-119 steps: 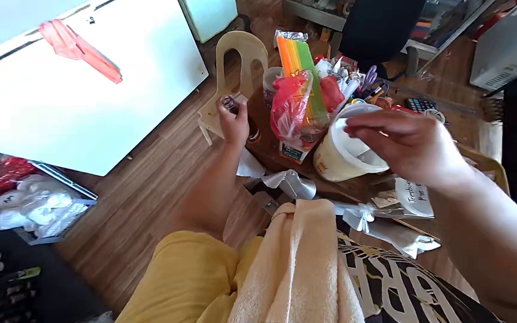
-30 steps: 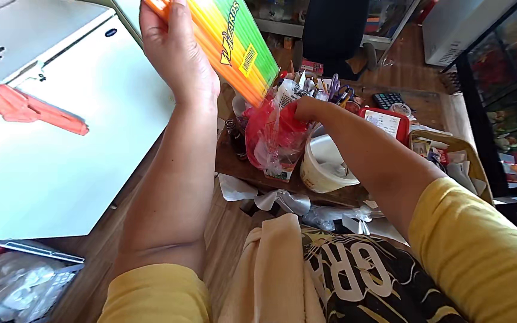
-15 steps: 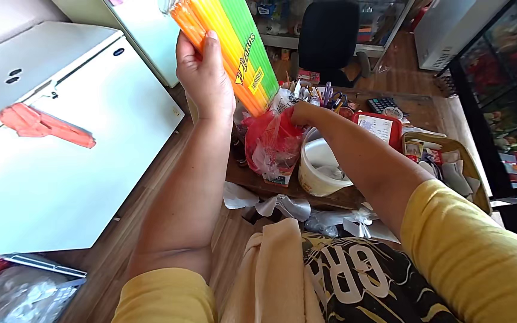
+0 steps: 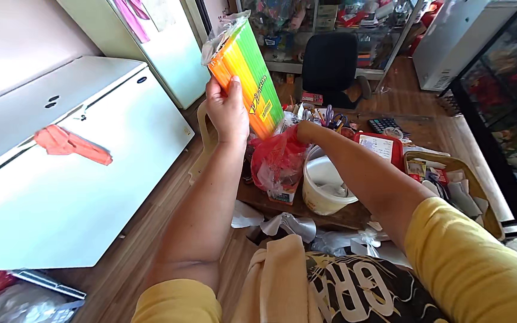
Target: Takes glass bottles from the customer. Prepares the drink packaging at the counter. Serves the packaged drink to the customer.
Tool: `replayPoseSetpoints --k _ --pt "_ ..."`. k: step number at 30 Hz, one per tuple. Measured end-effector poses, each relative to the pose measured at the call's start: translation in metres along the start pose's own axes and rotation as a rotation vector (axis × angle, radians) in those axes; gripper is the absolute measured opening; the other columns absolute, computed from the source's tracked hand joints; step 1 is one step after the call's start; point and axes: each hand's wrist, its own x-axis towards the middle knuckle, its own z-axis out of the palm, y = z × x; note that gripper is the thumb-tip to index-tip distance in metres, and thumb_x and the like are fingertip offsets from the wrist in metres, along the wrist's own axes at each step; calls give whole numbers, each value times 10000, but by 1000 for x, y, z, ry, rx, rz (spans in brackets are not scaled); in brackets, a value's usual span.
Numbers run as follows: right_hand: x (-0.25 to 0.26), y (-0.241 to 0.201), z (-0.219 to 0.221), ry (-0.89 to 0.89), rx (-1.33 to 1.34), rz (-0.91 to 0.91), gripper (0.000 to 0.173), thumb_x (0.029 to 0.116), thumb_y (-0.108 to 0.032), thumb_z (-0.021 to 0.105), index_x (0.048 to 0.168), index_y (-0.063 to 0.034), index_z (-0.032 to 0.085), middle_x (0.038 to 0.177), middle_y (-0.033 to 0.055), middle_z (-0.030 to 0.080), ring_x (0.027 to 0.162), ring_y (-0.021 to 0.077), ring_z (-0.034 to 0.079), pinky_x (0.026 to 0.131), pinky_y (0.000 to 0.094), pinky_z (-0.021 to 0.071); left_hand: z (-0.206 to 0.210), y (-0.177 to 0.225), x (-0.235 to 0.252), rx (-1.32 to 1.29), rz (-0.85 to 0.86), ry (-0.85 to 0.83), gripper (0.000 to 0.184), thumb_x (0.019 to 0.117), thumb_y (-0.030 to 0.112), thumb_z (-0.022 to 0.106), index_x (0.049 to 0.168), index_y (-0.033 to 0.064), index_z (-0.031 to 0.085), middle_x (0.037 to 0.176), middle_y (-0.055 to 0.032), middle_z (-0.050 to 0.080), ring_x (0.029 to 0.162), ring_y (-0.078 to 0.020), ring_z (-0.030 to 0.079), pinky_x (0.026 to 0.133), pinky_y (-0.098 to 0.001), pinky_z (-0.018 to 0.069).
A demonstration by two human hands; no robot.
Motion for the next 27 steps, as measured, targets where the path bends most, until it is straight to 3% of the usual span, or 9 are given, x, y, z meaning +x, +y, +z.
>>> replayPoseSetpoints --k 4,7,11,17,22,25,27 --pt "5 21 2 82 404 43 299 993 -52 549 1234 112 615 1289 305 603 1198 428 602 992 616 481 5 1 -8 -16 -11 -18 230 995 45 577 1211 -34 577 1029 -92 673 954 -159 696 880 -350 599" --pt "7 31 6 178 663 56 319 950 -31 588 1258 36 632 1205 251 634 1057 363 629 887 562 513 11 0 -16 -29 -9 -48 224 992 47 575 1203 -31 575 1044 -88 672 968 -153 692 890 -344 595" --pt "-3 34 12 190 837 68 352 990 -76 545 1331 -8 600 1263 242 617 1118 357 631 924 554 529 21 -6 -34 -31 16 -113 246 996 51 561 1220 -50 563 1076 -94 666 1005 -142 678 914 -332 581" --pt "-8 35 15 115 848 45 372 985 3 521 1354 -25 563 1178 192 626 955 260 648 828 429 556 29 -15 -56 90 49 -222 301 1019 61 501 1283 -83 514 1131 -116 647 1042 -97 656 938 -276 551" --pt "-5 29 14 169 760 130 282 975 -57 588 1234 48 615 1162 224 630 1000 301 643 877 485 539 30 -13 -63 135 107 -272 426 989 62 562 1366 -107 460 1238 -167 620 1138 -131 627 995 -285 525" --pt "-6 28 13 217 720 87 266 980 -99 577 1188 50 648 1171 245 642 1040 349 640 895 555 518 26 -21 -74 313 -112 -372 566 965 153 648 1447 -54 436 1305 -201 615 1173 -185 632 1016 -341 522" --pt "-7 27 12 260 733 43 245 991 -148 578 1136 29 666 1069 214 650 914 313 631 801 530 516 24 -35 -85 424 -285 -476 617 980 209 670 1498 -7 413 1364 -207 592 1225 -235 609 1054 -397 499"
